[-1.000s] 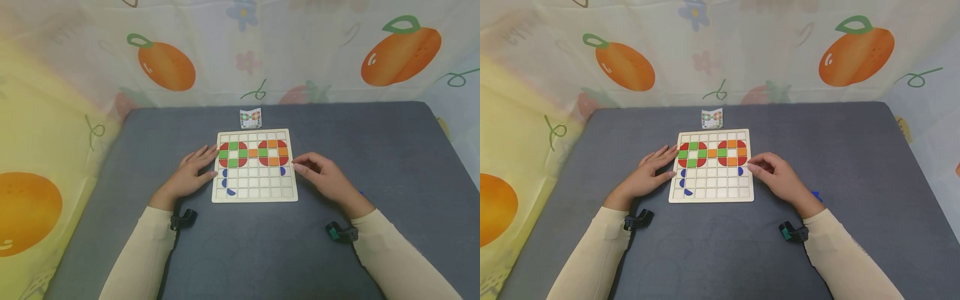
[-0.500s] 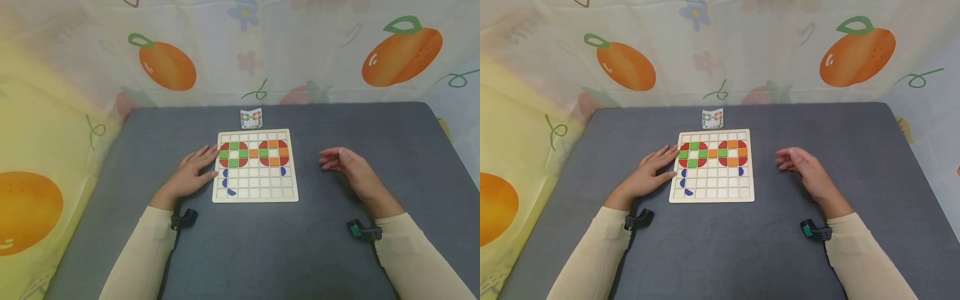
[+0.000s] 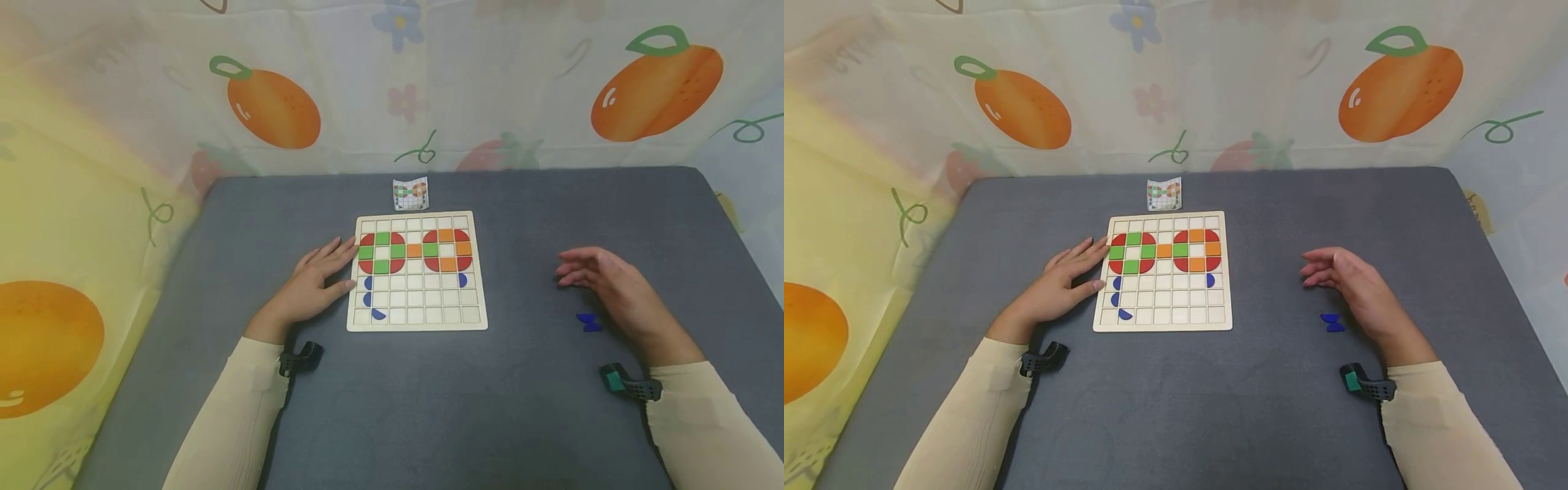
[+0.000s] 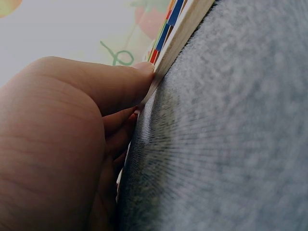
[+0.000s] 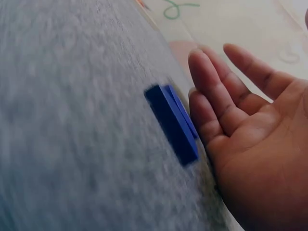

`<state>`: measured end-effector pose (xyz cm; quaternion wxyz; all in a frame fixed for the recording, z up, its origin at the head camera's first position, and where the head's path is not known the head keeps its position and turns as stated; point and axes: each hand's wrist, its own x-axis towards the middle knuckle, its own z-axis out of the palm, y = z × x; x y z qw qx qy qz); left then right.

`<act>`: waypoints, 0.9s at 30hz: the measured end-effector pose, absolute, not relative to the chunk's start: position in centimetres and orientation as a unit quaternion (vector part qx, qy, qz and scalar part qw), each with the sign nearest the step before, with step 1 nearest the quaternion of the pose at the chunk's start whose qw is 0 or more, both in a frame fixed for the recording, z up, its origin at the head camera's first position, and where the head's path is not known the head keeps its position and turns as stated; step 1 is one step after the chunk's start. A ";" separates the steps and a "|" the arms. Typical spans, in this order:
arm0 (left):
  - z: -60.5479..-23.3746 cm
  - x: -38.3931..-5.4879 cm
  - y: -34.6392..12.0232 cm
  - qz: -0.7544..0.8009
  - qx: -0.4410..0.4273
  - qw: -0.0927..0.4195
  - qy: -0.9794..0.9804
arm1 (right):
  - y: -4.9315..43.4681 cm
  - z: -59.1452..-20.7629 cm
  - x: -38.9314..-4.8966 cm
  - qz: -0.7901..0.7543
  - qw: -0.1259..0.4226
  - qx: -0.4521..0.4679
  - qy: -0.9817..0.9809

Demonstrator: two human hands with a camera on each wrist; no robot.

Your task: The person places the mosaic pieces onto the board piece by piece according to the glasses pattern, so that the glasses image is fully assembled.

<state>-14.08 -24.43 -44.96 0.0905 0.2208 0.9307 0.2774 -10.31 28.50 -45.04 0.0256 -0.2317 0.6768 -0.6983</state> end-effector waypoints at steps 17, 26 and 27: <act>-45.1 -14.1 -24.4 0.274 0.219 0.090 0.932 | 32.1 -44.8 -8.6 -0.572 0.064 -0.172 0.800; -44.9 -14.1 -24.4 0.270 0.215 0.091 0.934 | 32.8 -44.8 -8.7 -0.493 0.095 -0.192 0.843; -44.9 -14.0 -24.4 0.270 0.214 0.091 0.934 | 32.7 -44.8 -8.7 -0.480 0.093 -0.197 0.850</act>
